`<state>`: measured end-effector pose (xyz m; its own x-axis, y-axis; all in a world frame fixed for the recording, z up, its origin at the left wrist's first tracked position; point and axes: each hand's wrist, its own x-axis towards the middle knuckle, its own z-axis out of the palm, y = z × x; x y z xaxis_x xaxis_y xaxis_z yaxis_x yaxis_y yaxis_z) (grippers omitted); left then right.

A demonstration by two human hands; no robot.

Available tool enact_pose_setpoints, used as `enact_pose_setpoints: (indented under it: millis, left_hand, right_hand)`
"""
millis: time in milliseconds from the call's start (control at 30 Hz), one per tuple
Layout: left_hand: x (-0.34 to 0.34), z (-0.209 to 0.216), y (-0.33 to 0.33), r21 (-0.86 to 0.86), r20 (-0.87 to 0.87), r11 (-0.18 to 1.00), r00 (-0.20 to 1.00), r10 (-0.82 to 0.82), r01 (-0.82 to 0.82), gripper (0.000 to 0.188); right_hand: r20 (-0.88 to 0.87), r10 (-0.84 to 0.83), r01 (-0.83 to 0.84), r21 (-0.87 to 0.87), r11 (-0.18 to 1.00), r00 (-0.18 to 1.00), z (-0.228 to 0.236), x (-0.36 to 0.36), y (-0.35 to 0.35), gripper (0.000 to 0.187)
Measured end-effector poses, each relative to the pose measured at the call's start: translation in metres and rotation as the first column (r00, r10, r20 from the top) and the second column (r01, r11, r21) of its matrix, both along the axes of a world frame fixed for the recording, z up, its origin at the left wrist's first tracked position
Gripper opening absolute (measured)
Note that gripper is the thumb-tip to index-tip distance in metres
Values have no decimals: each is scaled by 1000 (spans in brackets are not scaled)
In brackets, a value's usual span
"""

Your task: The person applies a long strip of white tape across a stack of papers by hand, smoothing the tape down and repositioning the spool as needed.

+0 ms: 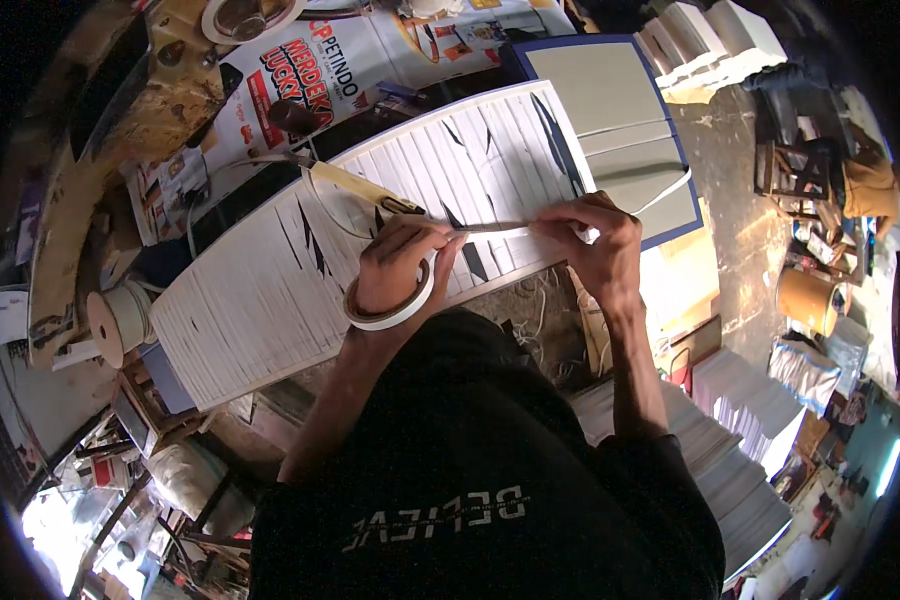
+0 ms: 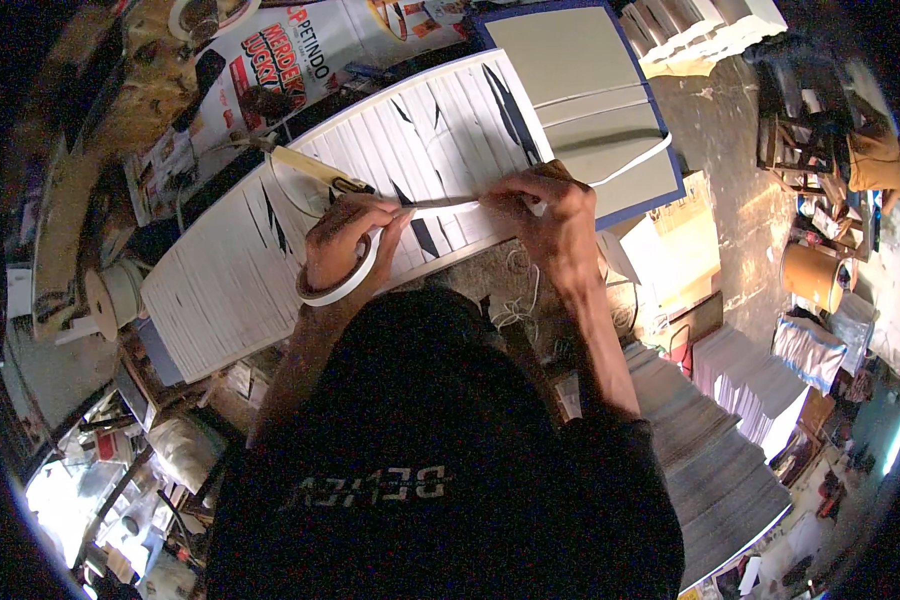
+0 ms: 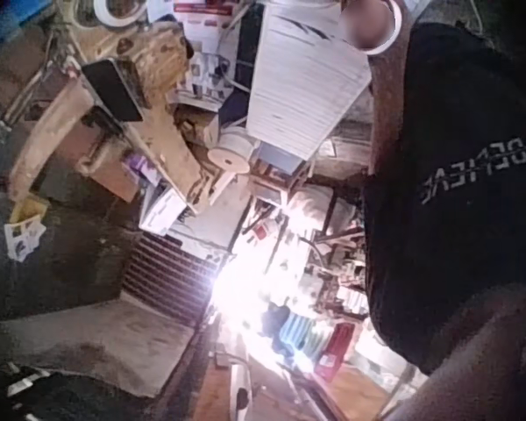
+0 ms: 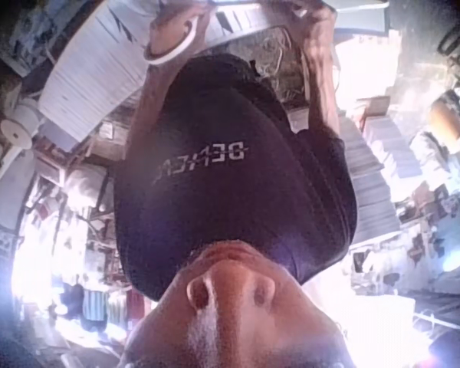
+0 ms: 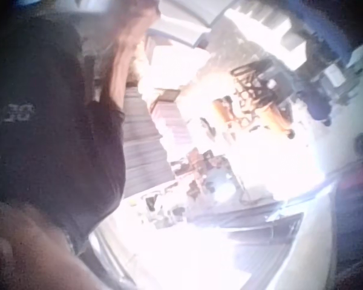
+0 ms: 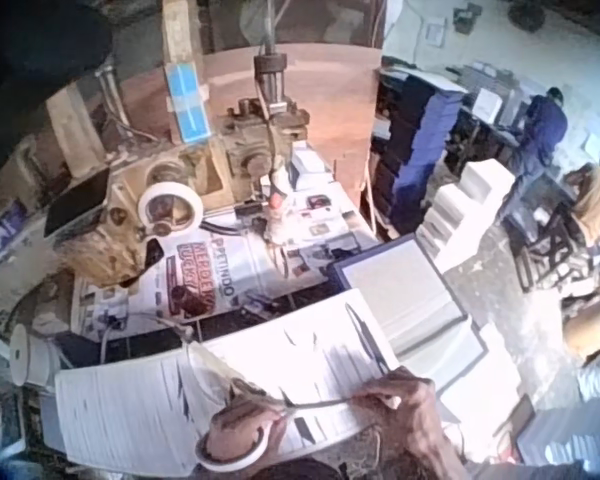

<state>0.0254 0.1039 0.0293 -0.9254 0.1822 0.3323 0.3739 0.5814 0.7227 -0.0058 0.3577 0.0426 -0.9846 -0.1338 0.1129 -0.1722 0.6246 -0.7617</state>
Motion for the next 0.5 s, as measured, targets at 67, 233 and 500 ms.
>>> enact_pose_setpoints:
  millis: [67, 233, 500]
  left_hand:
    - [-2, 1, 1, -35, 20, 999, 1000, -2, 3, 14]
    - [-5, -4, 0, -25, -32, 1000, 999, 3, -4, 17]
    - [-6, -9, 2, -12, -71, 1000, 997, -11, 10, 17]
  right_hand:
    - [-17, 4, -3, 16, 1000, 1000, -4, 1, 2, 19]
    - [-11, -12, 12, -6, 1000, 1000, -3, 0, -1, 19]
    - [-40, -4, 4, 13, 1000, 999, -3, 1, 0, 18]
